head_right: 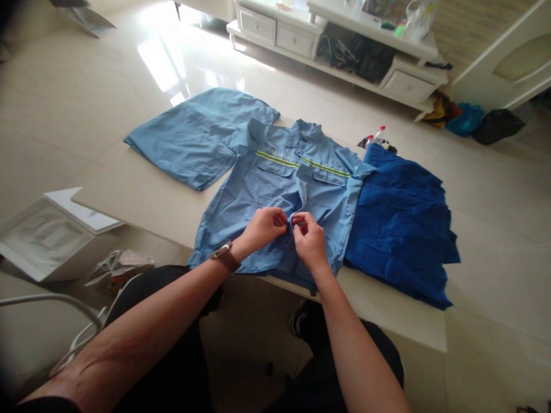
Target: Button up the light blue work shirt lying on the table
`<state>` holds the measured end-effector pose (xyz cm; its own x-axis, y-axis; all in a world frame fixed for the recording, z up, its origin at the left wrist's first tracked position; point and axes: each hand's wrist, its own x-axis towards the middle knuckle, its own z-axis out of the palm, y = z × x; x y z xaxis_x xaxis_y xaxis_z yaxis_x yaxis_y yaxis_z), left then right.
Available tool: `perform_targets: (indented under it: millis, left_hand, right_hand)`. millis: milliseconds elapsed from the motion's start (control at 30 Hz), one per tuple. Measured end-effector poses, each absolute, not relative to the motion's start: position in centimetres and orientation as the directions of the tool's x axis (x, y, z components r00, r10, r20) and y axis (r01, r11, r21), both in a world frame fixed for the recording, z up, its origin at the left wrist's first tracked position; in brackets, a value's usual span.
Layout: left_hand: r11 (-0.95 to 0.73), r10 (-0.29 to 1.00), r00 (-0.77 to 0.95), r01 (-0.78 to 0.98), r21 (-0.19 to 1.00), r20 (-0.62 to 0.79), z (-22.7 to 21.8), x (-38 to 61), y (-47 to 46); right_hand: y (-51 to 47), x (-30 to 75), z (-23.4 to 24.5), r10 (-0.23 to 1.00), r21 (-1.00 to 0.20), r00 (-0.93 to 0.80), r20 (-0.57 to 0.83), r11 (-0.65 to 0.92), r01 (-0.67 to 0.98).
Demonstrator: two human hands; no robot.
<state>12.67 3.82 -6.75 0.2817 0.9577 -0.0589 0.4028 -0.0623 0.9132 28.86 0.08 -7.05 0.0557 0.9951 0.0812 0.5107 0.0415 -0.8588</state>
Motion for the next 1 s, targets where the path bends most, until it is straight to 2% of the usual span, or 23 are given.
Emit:
perform_targets:
  millis: [233, 500, 767, 1000]
  left_hand:
    - [-0.006, 0.945, 0.307, 0.367, 0.930, -0.115, -6.5, 12.3, 4.4]
    - [0.106, 0.935, 0.298, 0.288, 0.952, -0.194, -5.9, 12.4, 3.6]
    - [0.174, 0.956, 0.222, 0.095, 0.980, -0.192, -8.3, 12.9, 3.1]
    - [0.143, 0.962, 0.216, 0.113, 0.983, -0.165, -8.0, 13.0, 3.5]
  right_hand:
    - [1.1, 28.8, -7.6, 0.995, -0.900, 0.082, 0.047, 0.007, 0.437]
    - [0.6, 28.6, -6.8, 0.994, -0.859, 0.064, 0.091, 0.046, 0.511]
    - [-0.2, 27.9, -6.4, 0.991, -0.812, 0.020, 0.135, 0.099, 0.575]
    - [0.1, 28.0, -6.3, 0.984, -0.801, 0.029, 0.175, 0.125, 0.586]
